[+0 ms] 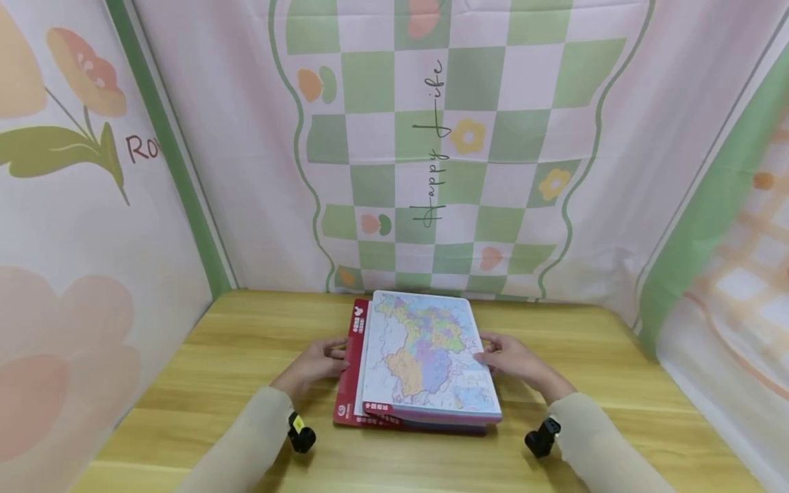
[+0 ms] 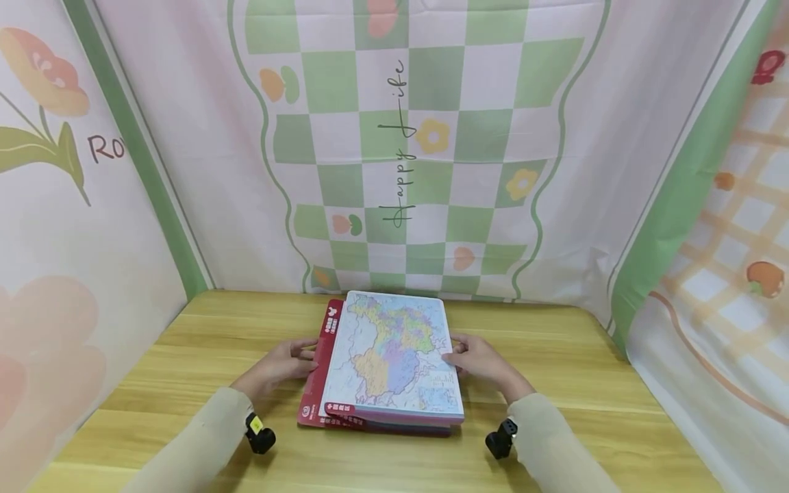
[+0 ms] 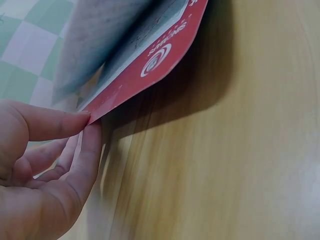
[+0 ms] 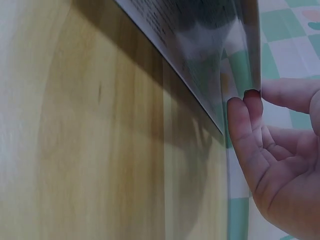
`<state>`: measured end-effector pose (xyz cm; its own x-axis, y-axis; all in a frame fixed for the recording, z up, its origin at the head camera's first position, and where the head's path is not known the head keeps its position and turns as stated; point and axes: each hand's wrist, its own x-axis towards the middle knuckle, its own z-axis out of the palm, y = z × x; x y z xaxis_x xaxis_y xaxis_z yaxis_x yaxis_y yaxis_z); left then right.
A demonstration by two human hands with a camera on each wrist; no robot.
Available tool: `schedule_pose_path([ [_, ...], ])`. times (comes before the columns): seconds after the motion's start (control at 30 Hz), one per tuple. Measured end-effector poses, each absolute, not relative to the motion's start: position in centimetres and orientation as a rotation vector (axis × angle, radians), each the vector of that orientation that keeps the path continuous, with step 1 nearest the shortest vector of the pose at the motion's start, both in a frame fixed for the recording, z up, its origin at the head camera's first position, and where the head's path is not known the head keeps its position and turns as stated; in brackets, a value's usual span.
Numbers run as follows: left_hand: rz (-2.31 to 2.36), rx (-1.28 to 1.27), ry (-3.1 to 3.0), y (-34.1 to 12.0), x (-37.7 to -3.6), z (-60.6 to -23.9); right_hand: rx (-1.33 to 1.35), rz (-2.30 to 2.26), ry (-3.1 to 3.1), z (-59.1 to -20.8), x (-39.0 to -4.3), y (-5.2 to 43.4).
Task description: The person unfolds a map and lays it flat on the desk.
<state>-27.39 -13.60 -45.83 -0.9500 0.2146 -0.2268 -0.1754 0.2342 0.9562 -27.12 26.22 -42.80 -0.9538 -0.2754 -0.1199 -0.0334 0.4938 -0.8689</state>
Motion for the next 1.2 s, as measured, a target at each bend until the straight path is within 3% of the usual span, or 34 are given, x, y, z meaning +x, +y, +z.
schedule_pose_path([
  [1.2,1.762,-0.045,2.283,-16.9,-27.3,-46.0,-0.270,-1.468,2.399,-41.9,-26.6,30.3],
])
